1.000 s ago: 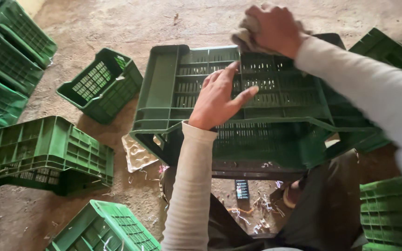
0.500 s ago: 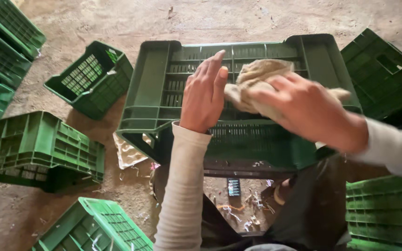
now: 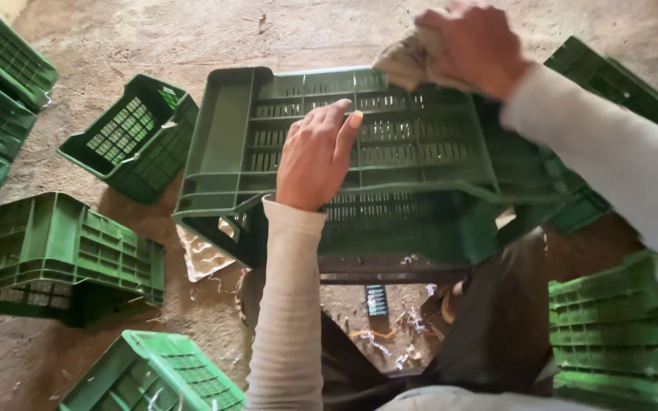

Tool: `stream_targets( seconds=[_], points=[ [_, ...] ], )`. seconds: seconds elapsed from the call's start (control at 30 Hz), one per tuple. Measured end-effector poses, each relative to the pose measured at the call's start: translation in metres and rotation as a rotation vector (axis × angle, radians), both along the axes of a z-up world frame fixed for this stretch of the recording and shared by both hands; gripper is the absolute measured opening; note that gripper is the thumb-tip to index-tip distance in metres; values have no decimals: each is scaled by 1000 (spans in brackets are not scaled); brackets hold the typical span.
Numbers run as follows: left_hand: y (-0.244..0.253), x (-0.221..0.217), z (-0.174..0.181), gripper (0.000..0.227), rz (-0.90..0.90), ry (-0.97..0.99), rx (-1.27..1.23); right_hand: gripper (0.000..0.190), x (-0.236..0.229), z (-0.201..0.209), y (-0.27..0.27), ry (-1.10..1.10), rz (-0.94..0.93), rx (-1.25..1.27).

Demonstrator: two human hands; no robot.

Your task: The person wipes the interior and exterior surfaces of green plastic crates using a cloth. They rotate the crate to access different sides and continue wiping each surface thoroughly.

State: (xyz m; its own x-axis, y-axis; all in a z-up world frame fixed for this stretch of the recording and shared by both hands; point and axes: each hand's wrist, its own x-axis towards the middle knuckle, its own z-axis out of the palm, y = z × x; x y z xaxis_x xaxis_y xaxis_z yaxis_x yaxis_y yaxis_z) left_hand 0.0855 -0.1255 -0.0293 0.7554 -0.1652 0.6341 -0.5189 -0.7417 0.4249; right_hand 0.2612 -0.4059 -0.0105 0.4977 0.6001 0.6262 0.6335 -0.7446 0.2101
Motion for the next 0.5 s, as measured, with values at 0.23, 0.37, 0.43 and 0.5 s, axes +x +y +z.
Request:
stream_targets(
  seconds=[0.23, 0.37, 0.43, 0.5],
  points=[
    [4, -2, 1, 42, -13, 49, -63, 19, -39, 1, 32, 46, -209, -130],
    [3, 4, 1, 43, 23, 19, -28, 32, -118, 24, 19, 186, -134, -237],
    [4, 4, 0, 42, 26, 3, -16, 31, -156, 31, 16, 228, 23, -194],
    [2, 4, 0, 40, 30, -11, -16, 35, -184, 42, 9, 143, 247, 22]
  ],
)
